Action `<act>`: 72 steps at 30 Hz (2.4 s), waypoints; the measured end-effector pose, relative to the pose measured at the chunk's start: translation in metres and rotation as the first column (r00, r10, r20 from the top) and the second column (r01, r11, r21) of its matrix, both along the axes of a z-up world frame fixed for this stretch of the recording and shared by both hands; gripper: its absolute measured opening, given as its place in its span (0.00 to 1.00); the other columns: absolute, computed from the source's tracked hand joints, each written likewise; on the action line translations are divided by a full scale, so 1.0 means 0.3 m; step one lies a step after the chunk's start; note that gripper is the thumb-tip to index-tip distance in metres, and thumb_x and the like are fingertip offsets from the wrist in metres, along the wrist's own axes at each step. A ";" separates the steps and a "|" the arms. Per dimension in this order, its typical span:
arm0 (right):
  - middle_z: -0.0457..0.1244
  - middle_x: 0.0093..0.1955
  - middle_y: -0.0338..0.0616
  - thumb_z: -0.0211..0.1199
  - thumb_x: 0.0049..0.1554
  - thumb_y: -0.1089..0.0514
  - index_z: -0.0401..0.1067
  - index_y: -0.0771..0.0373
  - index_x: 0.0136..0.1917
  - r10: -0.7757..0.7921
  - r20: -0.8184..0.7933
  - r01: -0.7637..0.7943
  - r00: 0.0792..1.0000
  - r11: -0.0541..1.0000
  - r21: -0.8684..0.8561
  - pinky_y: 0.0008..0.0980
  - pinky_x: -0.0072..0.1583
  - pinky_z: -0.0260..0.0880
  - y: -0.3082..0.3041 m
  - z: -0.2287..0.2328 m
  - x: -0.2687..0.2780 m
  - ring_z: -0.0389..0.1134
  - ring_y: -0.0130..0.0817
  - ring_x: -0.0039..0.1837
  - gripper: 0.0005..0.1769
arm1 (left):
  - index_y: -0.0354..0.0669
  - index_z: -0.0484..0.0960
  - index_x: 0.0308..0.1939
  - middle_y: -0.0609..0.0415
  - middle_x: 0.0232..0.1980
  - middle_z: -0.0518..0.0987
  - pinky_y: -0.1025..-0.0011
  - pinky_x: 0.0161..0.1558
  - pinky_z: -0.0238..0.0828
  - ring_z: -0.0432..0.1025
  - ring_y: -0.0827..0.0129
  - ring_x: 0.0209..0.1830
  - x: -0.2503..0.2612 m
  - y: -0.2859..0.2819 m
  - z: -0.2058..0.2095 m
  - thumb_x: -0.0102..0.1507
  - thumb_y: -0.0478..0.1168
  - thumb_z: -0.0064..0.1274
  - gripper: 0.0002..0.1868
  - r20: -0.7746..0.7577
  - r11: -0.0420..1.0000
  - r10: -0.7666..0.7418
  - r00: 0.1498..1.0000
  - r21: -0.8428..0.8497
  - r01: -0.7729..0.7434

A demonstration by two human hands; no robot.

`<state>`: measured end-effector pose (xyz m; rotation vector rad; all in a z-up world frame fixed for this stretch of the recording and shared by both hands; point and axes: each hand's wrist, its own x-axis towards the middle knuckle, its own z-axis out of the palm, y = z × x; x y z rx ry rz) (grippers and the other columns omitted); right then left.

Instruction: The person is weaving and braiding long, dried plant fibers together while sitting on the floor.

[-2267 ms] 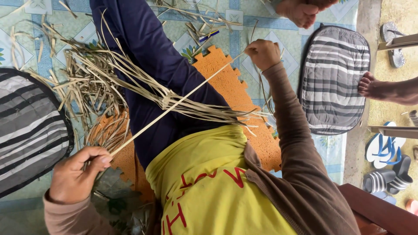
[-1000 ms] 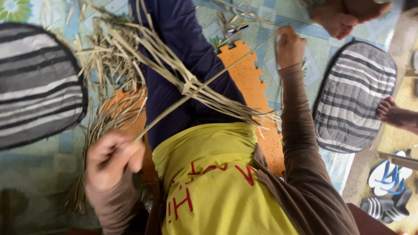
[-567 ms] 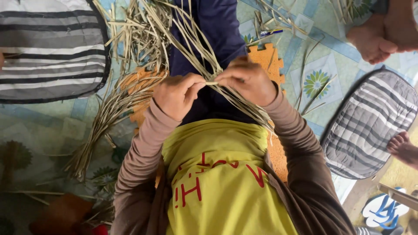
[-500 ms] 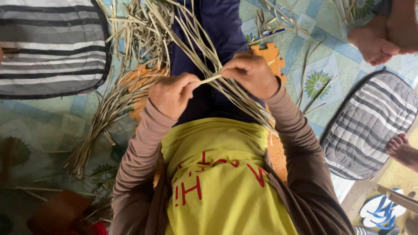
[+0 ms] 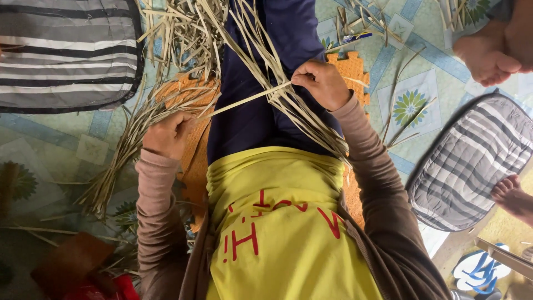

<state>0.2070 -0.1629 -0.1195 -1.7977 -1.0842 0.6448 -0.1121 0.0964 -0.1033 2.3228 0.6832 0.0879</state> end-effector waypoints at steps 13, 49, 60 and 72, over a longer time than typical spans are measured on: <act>0.70 0.41 0.52 0.76 0.58 0.62 0.80 0.65 0.47 0.020 0.196 -0.024 0.980 1.000 0.018 0.37 0.42 0.76 0.043 -0.065 -0.048 0.75 0.47 0.45 0.06 | 0.64 0.85 0.50 0.62 0.47 0.77 0.54 0.56 0.65 0.74 0.60 0.50 0.355 -0.286 -0.194 0.69 0.52 0.56 0.08 0.202 0.906 0.064 0.977 0.400 -0.142; 0.62 0.33 0.26 0.74 0.50 0.59 0.72 0.47 0.41 0.028 0.659 -0.031 0.751 0.999 -0.007 0.31 0.51 0.58 0.089 -0.053 -0.120 0.68 0.29 0.41 0.12 | 0.69 0.88 0.46 0.68 0.36 0.80 0.62 0.56 0.56 0.75 0.68 0.40 0.370 -0.402 -0.422 0.64 0.49 0.63 0.06 0.414 0.977 0.154 0.897 0.074 -0.202; 0.62 0.35 0.31 0.74 0.50 0.62 0.71 0.50 0.42 0.025 0.721 -0.033 0.692 0.999 -0.003 0.38 0.54 0.59 0.099 -0.039 -0.151 0.68 0.34 0.43 0.13 | 0.63 0.89 0.42 0.66 0.32 0.83 0.63 0.50 0.68 0.78 0.67 0.34 0.374 -0.402 -0.367 0.63 0.47 0.64 0.05 0.513 0.979 0.129 0.849 0.072 -0.192; 0.66 0.35 0.27 0.74 0.66 0.54 0.78 0.48 0.40 -0.052 0.855 0.222 0.516 0.972 -0.075 0.39 0.64 0.51 -0.113 -0.101 0.251 0.66 0.25 0.41 0.12 | 0.52 0.89 0.34 0.65 0.28 0.81 0.64 0.52 0.56 0.70 0.73 0.28 0.391 -0.407 -0.278 0.59 0.39 0.66 0.01 0.341 0.980 0.154 0.927 0.067 -0.188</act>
